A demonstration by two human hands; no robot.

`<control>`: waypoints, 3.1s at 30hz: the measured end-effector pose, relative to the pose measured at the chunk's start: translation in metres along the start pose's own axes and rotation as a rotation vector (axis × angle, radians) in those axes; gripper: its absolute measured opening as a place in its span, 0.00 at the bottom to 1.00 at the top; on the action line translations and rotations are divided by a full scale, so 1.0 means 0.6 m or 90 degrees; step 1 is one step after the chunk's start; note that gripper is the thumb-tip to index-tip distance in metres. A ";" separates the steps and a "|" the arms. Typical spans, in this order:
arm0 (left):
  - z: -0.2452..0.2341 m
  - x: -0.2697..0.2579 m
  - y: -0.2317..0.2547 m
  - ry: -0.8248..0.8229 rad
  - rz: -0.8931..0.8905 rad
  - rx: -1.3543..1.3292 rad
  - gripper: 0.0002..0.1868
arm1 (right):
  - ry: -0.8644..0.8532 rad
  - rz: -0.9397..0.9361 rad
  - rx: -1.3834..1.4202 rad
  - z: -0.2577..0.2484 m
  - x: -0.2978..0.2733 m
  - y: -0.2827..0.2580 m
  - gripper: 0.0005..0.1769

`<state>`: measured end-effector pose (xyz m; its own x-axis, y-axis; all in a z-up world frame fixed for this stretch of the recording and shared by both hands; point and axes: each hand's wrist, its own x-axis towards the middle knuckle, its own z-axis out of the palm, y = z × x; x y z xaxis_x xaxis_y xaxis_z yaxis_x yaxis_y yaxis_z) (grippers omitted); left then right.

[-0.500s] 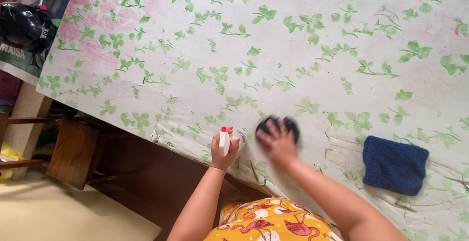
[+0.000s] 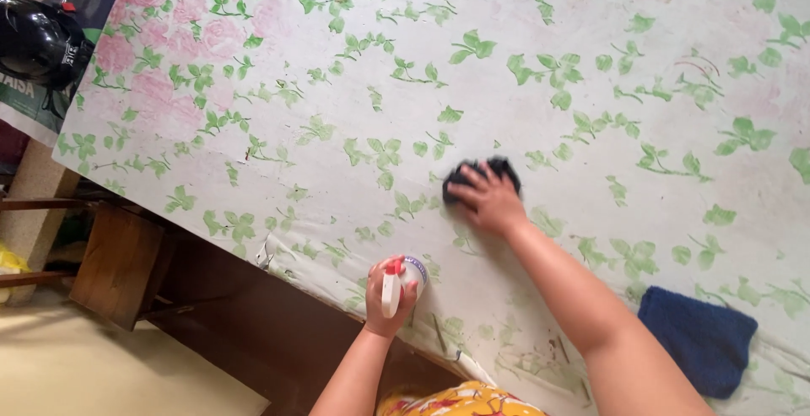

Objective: Spraying and wiping a table surface with a cleaning cloth.

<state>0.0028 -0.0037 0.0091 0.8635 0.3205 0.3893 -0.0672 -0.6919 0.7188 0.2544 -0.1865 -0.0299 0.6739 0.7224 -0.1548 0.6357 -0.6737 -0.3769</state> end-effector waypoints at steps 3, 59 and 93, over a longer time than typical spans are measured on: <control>-0.004 0.003 0.003 -0.002 -0.011 -0.028 0.27 | 0.046 0.042 0.015 -0.022 0.113 0.038 0.26; 0.242 0.380 -0.195 -0.036 -0.013 0.052 0.60 | 0.198 0.353 0.050 -0.173 0.437 0.286 0.30; 0.249 0.382 -0.193 -0.041 -0.011 0.095 0.60 | 0.243 0.350 -0.003 -0.160 0.393 0.357 0.29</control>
<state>0.2833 0.0533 -0.0708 0.8945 0.2945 0.3364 0.0190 -0.7768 0.6294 0.5855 -0.1753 -0.0593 0.9857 0.1683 0.0106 0.1623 -0.9297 -0.3306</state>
